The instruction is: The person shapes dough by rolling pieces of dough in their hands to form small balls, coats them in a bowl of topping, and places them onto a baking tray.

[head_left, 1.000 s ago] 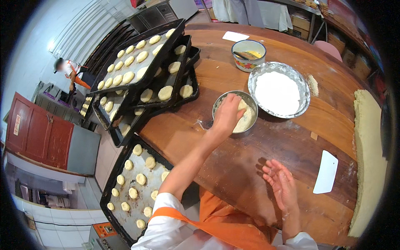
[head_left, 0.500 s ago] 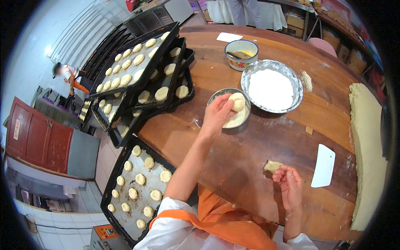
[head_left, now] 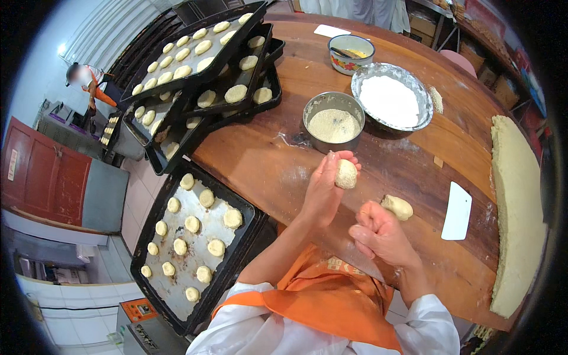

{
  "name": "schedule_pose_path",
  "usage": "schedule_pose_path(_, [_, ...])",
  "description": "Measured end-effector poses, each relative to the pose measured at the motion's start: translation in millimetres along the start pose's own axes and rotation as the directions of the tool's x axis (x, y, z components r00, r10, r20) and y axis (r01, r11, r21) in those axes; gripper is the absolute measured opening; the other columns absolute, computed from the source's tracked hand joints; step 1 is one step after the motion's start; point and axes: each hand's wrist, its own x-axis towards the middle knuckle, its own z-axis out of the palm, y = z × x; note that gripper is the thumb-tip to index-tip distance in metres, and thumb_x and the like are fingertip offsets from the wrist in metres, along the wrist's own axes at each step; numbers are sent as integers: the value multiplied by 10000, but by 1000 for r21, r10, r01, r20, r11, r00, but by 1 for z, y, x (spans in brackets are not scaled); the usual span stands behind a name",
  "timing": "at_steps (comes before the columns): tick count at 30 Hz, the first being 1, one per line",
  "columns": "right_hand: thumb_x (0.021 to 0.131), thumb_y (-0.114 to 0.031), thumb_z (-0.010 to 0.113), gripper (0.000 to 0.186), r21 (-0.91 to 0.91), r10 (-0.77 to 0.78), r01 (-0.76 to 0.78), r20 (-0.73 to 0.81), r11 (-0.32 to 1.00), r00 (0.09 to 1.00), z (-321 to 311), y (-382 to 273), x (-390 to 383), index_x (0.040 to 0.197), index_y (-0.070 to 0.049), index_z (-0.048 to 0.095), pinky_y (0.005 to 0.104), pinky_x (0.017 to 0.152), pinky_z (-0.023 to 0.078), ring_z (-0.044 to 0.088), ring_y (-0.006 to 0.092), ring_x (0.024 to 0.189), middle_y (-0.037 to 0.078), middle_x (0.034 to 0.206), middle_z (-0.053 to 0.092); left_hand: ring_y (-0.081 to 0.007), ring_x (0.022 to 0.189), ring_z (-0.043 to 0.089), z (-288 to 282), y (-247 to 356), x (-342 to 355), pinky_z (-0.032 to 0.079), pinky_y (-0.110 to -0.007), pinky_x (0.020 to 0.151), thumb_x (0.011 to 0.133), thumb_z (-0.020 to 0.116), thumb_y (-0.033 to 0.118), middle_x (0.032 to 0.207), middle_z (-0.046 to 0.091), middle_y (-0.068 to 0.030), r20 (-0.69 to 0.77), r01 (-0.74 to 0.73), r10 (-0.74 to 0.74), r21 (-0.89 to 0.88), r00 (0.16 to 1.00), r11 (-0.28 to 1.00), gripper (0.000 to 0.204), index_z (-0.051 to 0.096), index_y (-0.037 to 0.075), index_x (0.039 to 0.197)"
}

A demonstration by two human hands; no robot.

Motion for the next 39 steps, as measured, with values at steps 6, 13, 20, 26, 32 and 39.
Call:
schedule_pose_path(6, [874, -189, 512, 203, -130, 56, -59, -26, 990, 998, 0, 2, 36, 754, -105, 371, 180, 337, 236, 335, 38, 369, -34, 503, 388, -177, 921, 534, 5, 2, -16, 438, -297, 838, 930, 169, 489, 986, 541, -89, 33, 41, -38, -124, 999, 991, 575, 479, 24, 1064])
schedule_pose_path(13, [887, -260, 476, 218, -144, 82, -64, 119, 987, 989, 1, 27, 67, 750, -96, 436, 189, 318, 210, 302, 28, 349, -56, 460, 368, -145, 976, 492, -39, -17, -26, 393, -293, 882, 927, 357, 322, 1066, 516, -64, 141, -191, 194, -35, 971, 981, 375, 477, 45, 1151])
schedule_pose_path(20, [929, -245, 438, 191, -136, -143, 124, -145, 983, 979, 14, 11, 36, 774, -136, 408, 168, 302, 189, 232, 26, 297, -56, 431, 334, -187, 934, 577, -110, 27, -105, 471, -278, 806, 835, 479, 25, 1074, 545, -93, -357, -446, 455, 114, 816, 888, 357, 392, 49, 1181])
schedule_pose_path(26, [922, -246, 456, 152, -90, 41, -47, -66, 995, 997, 5, 41, 57, 825, -130, 447, 163, 360, 232, 258, 29, 357, -50, 463, 325, -110, 873, 520, -212, 62, -266, 437, -249, 789, 756, 530, -10, 956, 548, -21, -822, -178, 500, 467, 274, 866, 282, 531, 66, 1027])
schedule_pose_path(32, [916, -233, 473, 141, -46, 36, -43, -139, 998, 990, -12, 51, 70, 841, -120, 437, 169, 389, 268, 309, 33, 400, -38, 501, 352, -169, 860, 549, -357, 89, -404, 450, -287, 753, 746, 588, 44, 960, 555, -82, -680, 272, 707, 655, -195, 705, 237, 563, 26, 980])
schedule_pose_path(39, [907, -268, 488, 164, -151, 19, -51, -201, 987, 979, -14, 43, 58, 817, -140, 440, 176, 470, 266, 315, 40, 492, -42, 566, 344, -246, 856, 575, -449, 116, -454, 461, -342, 742, 751, 605, 141, 923, 588, -124, -691, 500, 579, 351, -433, 792, 260, 591, 36, 989])
